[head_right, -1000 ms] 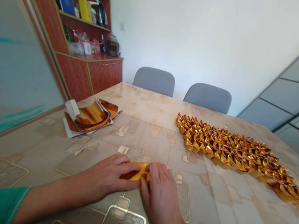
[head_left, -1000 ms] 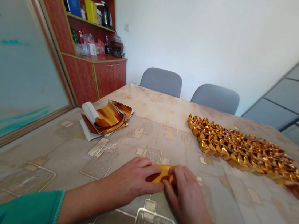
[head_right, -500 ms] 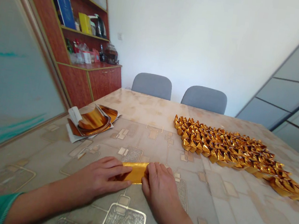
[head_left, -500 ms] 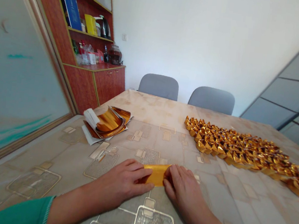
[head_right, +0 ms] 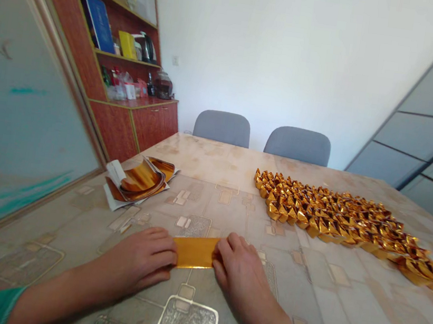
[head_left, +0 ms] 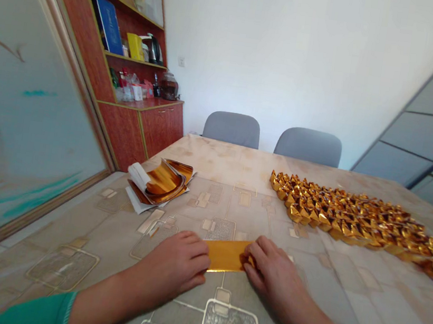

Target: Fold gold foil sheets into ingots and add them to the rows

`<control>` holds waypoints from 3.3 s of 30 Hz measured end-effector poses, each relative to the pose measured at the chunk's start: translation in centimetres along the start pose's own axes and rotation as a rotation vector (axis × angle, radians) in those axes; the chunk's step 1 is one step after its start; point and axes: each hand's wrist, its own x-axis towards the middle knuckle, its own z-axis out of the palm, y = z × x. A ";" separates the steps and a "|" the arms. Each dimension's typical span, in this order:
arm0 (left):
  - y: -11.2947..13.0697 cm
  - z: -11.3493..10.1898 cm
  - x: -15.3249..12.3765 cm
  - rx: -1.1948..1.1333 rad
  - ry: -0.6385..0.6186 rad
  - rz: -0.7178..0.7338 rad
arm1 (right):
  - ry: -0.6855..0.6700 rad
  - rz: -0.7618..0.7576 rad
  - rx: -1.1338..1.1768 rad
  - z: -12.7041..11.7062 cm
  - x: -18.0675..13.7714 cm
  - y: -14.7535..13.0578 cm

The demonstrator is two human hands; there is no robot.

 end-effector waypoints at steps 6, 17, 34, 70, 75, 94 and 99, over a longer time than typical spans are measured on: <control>0.3 0.4 1.8 0.088 -0.071 -0.041 | 0.028 -0.037 -0.001 -0.5 -0.3 0.2; 0.7 0.6 2.0 -0.001 0.097 -0.083 | 0.281 -0.337 -0.128 0.9 0.2 -1.0; -0.4 2.2 1.4 0.063 0.093 0.003 | 0.080 -0.274 -0.134 -2.9 -0.9 4.4; 0.0 1.6 1.5 -0.434 0.112 -0.241 | 0.036 -0.090 0.377 0.1 -1.4 -2.2; -0.3 1.2 1.6 -0.460 0.112 -0.284 | 0.062 -0.077 0.406 0.0 -1.2 -2.3; 0.3 1.6 1.9 -0.436 0.160 -0.419 | 0.155 0.012 0.351 1.4 -0.9 -2.4; 0.1 1.5 1.7 -0.452 0.145 -0.396 | 0.143 0.038 0.403 1.2 -0.8 -2.5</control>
